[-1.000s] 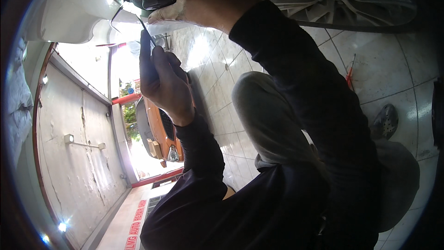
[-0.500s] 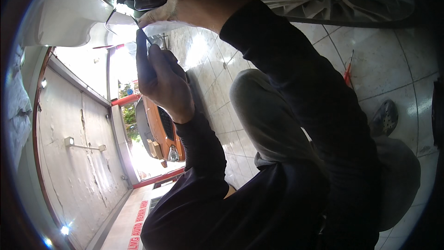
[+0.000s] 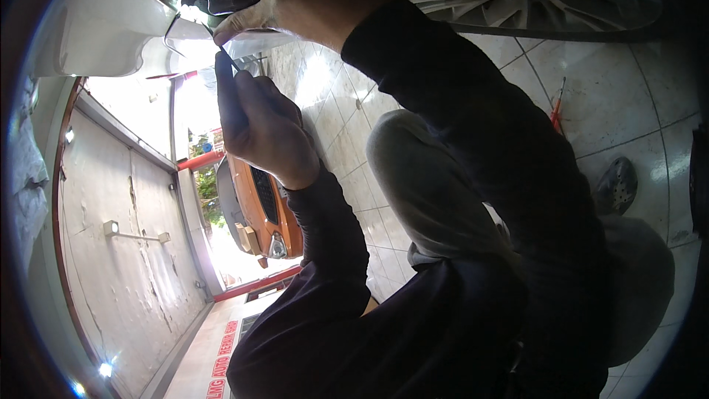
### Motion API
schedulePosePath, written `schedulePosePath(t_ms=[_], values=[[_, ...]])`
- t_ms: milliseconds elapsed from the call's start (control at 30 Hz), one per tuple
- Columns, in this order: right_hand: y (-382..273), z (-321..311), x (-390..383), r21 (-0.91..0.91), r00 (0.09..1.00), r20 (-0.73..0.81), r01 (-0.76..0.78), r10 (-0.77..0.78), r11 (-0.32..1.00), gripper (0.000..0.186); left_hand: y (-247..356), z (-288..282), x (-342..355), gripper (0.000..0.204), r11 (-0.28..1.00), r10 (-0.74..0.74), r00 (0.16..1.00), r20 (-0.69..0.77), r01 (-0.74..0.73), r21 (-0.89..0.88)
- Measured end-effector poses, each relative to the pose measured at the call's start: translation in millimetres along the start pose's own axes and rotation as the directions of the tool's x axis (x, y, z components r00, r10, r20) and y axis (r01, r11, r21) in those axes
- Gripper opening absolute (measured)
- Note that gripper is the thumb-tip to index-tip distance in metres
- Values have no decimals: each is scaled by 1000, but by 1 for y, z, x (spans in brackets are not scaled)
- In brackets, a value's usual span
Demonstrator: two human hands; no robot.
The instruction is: The person kneels beside a white car and uses a screwdriver and pliers to pry and adjust the rear bumper near the wheel arch. They repeatedly insert tools into the bumper gap, pull at clips, and reposition the bumper edge.
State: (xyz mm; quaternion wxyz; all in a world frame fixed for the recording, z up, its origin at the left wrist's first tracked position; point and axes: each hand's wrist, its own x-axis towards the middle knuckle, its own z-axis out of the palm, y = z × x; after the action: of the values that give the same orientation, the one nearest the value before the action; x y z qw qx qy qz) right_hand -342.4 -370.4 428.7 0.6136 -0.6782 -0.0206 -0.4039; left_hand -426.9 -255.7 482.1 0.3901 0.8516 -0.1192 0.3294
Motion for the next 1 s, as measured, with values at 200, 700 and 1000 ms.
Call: schedulePosePath(t_ms=[200,700,1000], values=[[-5,-6,-1,75,1000,-20,24,-22,997,55,-4,-10,11,36,997,32,999,-7,-32,64],[-7,3,-1,52,998,-55,5,-2,999,59,7,-39,33,34,978,37,981,189,-74,193],[-7,8,1,11,1000,-9,-30,30,999,66,12,-51,39,34,994,-59,960,275,32,101]])
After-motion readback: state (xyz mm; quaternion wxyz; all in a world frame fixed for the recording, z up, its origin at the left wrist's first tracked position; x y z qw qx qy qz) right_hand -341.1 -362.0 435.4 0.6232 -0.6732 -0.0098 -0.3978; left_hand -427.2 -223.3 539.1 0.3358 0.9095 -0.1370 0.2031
